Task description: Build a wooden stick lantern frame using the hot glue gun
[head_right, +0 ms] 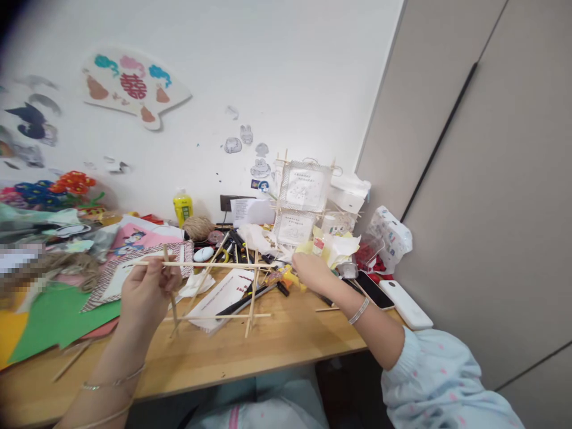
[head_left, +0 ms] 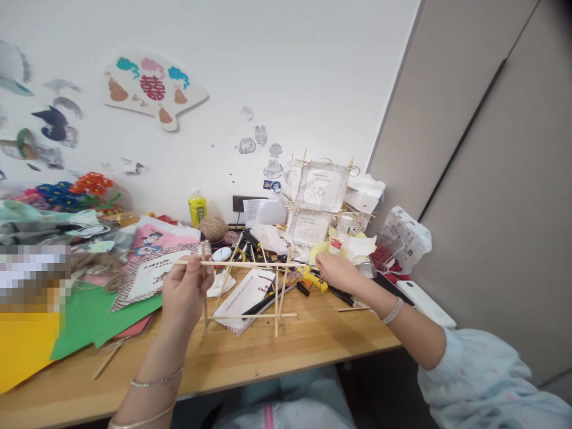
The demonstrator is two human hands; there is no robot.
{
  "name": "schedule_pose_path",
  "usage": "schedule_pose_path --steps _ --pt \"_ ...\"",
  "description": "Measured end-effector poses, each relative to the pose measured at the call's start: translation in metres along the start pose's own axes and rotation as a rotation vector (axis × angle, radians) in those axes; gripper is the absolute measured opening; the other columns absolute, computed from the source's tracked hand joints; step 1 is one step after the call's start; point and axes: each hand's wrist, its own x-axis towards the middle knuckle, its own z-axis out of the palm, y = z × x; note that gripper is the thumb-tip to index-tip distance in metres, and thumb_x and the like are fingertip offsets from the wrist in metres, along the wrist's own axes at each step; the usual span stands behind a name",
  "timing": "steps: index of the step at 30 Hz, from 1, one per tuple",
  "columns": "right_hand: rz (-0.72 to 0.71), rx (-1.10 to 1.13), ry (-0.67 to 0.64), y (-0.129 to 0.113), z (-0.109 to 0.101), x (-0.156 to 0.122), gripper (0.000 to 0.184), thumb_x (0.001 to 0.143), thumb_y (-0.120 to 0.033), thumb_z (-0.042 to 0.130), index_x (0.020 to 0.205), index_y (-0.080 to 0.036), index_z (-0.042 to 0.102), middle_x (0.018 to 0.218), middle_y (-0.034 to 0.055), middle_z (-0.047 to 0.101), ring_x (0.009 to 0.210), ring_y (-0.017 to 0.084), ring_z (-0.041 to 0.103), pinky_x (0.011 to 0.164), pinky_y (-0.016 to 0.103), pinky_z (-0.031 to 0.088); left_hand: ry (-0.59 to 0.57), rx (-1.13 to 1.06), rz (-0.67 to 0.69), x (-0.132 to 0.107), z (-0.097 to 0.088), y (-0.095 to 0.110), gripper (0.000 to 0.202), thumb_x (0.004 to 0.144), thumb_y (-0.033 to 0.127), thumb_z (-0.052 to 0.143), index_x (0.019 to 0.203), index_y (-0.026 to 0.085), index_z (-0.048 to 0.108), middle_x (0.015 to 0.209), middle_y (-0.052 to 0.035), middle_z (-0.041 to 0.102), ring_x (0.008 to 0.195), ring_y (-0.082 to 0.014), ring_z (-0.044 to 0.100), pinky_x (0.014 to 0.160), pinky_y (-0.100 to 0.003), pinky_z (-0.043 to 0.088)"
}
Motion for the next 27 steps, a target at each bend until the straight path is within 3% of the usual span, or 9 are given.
schedule_pose_path --steps 6,10,13,17,22,27 --pt "-0.026 0.251 -0.017 0.024 -0.012 0.009 0.026 0.091 -0.023 0.027 0.085 -0.015 0.051 0.083 0.0059 0.06 0.074 0.014 0.055 0.065 0.023 0.041 0.006 -0.02 0.008 -0.001 0.002 0.002 0.032 0.062 0.043 0.075 0.073 0.015 0.064 0.049 0.0024 0.051 0.039 -0.0046 0.036 0.037 -0.017 0.027" --pt "-0.161 0.403 -0.164 0.021 -0.012 0.003 0.03 0.09 -0.036 0.033 0.081 -0.016 0.054 0.066 -0.0016 0.057 0.054 0.01 0.051 0.053 0.02 0.039 0.019 -0.017 0.027 -0.001 0.001 0.004 0.032 0.062 0.043 0.075 0.071 0.015 0.063 0.05 0.0023 0.051 0.039 -0.0041 0.036 0.036 -0.017 0.026" --pt "-0.224 0.41 -0.301 0.017 -0.015 -0.005 0.024 0.083 -0.037 0.048 0.08 -0.016 0.059 0.061 -0.0023 0.058 0.054 0.011 0.05 0.052 0.02 0.037 0.01 -0.004 0.021 -0.002 -0.001 0.005 0.034 0.063 0.044 0.074 0.073 0.014 0.064 0.047 0.0037 0.048 0.038 -0.0039 0.035 0.037 -0.016 0.025" --pt "-0.067 0.226 -0.41 0.02 -0.014 -0.007 0.017 0.079 -0.028 0.054 0.075 -0.016 0.065 0.059 0.0 0.063 0.056 0.013 0.055 0.055 0.021 0.037 0.05 -0.001 0.021 -0.002 -0.005 0.004 0.034 0.063 0.044 0.074 0.073 0.014 0.063 0.05 0.0031 0.051 0.04 -0.0039 0.038 0.037 -0.015 0.027" --pt "0.166 0.097 -0.239 0.01 0.014 0.017 0.035 0.086 -0.037 0.043 0.082 -0.013 0.068 0.082 0.0124 0.069 0.077 0.02 0.063 0.064 0.025 0.042 0.054 -0.006 0.041 -0.001 -0.009 0.001 0.032 0.063 0.043 0.074 0.071 0.015 0.063 0.05 0.0024 0.053 0.039 -0.004 0.037 0.037 -0.016 0.027" --pt "0.284 0.04 -0.223 -0.01 0.047 0.037 0.041 0.075 -0.049 0.057 0.088 -0.011 0.068 0.096 0.0194 0.068 0.086 0.029 0.065 0.064 0.03 0.045 0.036 0.015 0.048 0.0 -0.015 0.0 0.026 0.065 0.041 0.073 0.071 0.018 0.064 0.048 0.0031 0.051 0.042 -0.0058 0.038 0.038 -0.017 0.027"
